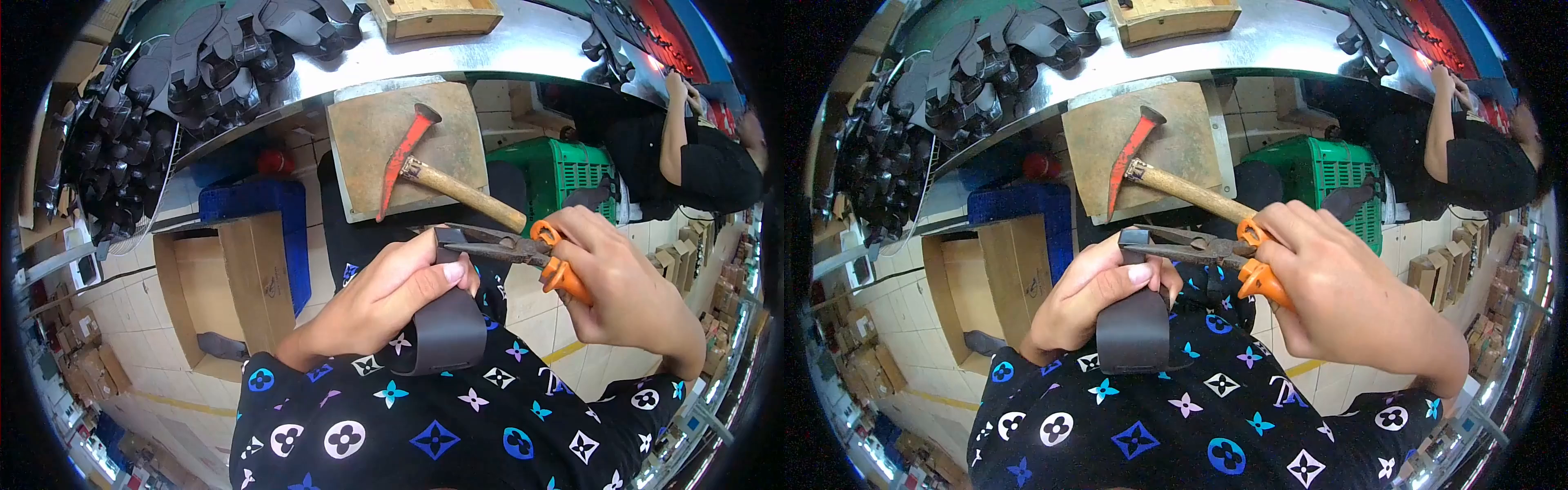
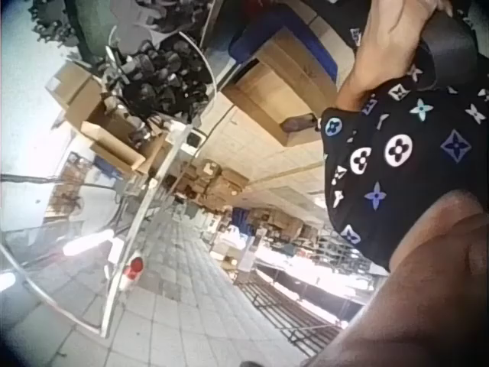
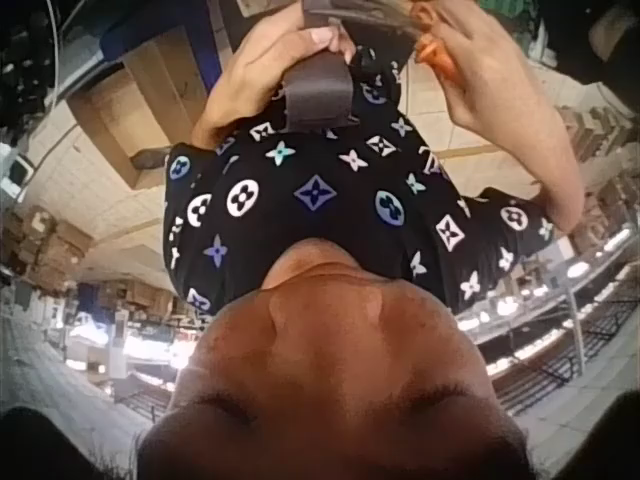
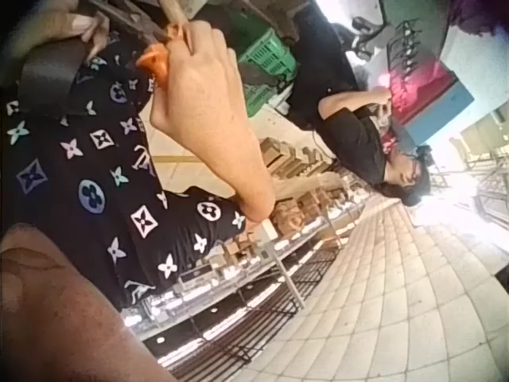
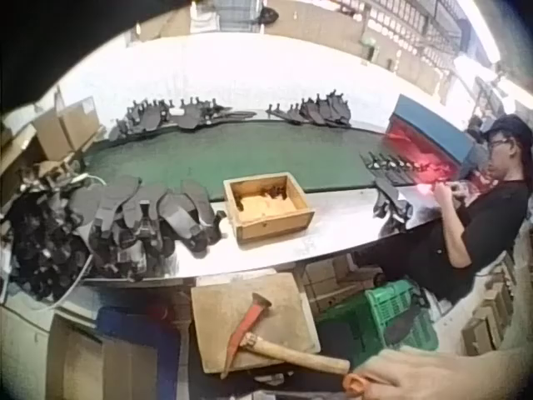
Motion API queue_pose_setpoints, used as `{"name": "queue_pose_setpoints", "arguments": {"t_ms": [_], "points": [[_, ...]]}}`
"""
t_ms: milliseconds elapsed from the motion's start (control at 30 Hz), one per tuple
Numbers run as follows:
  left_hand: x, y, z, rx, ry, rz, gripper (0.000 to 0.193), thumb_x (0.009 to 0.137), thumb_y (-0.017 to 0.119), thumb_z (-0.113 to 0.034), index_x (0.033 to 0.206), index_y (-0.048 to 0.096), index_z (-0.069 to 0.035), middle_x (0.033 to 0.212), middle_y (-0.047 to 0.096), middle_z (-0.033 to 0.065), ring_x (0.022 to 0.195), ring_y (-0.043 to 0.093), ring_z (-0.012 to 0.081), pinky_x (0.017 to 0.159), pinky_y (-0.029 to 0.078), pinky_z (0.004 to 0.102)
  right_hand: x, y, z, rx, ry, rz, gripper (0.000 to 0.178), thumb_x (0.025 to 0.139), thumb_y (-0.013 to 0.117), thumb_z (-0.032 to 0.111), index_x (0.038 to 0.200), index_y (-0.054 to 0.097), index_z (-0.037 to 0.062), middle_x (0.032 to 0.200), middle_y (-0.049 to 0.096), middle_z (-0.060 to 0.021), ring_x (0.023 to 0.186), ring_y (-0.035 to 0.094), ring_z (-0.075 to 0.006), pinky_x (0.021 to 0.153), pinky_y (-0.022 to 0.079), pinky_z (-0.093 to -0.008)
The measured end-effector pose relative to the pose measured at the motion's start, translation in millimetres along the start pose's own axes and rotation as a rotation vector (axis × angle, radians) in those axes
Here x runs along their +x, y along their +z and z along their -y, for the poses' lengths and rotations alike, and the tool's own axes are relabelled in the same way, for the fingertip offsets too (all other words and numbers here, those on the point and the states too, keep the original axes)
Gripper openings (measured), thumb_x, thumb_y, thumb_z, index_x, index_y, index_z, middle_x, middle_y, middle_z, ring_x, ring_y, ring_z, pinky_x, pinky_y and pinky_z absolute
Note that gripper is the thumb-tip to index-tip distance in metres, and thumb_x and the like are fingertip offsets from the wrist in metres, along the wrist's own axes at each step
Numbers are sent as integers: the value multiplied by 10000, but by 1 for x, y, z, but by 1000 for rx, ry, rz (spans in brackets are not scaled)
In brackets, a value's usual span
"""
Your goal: Hammer small components onto a shoe sole and organize materials.
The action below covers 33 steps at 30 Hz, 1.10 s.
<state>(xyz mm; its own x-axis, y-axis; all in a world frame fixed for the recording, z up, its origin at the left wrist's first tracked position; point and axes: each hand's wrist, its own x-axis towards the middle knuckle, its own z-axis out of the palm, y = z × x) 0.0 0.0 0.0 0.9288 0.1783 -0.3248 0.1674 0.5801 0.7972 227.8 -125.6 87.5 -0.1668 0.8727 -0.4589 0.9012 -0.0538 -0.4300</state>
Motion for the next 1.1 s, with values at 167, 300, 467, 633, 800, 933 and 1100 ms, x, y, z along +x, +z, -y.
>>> {"name": "queue_pose_setpoints", "arguments": {"t_ms": [167,300,467,633,800,933,1100], "points": [[-5,-1,1,-82,2,77,227,962,486,-257,943,509,-32,952,628,170,845,566,181,790,439,301,32,-28,-62,264,-379,-140,282,852,713,274,936,618,22,955,585,-100,847,582,-227,759,471,-343],[-13,11,-8,-271,40,9,221,947,493,-265,890,496,-51,889,620,208,824,567,216,777,436,323,90,-30,-140,447,175,-527,461,936,605,471,934,642,12,723,516,37,642,495,-105,632,443,-292],[-23,22,-17,-238,42,-43,286,906,556,-325,873,498,-47,871,621,219,825,569,227,787,440,328,193,-23,-293,28,369,-645,526,929,594,492,897,679,-26,692,629,-115,673,630,-227,639,480,-365],[-28,19,-23,-241,30,-48,294,913,558,-331,862,501,-48,890,620,215,848,574,223,796,441,334,206,-2,-254,-321,149,-1088,543,933,603,485,1135,615,-19,1277,539,-251,1111,574,-390,914,480,-462],[-14,-19,-30,610,599,-193,376,847,604,-263,1040,717,40,1074,649,159,986,582,245,904,437,345,117,99,-41,-62,-66,-713,738,818,766,318,1388,379,52,1304,426,-276,1196,483,-443,954,482,-458],[-9,-40,-38,695,625,-460,256,901,657,-195,1073,718,-17,1014,681,95,967,576,239,915,422,352,86,148,-55,148,201,-646,635,845,738,186,1373,412,48,1229,507,-227,916,636,-389,712,558,-429],[49,-65,-16,752,834,-627,182,875,671,-107,1035,714,-33,1018,730,84,933,646,228,910,434,343,59,163,-63,438,240,-935,398,943,631,120,1301,505,0,709,570,-120,636,619,-218,564,502,-371]]}}
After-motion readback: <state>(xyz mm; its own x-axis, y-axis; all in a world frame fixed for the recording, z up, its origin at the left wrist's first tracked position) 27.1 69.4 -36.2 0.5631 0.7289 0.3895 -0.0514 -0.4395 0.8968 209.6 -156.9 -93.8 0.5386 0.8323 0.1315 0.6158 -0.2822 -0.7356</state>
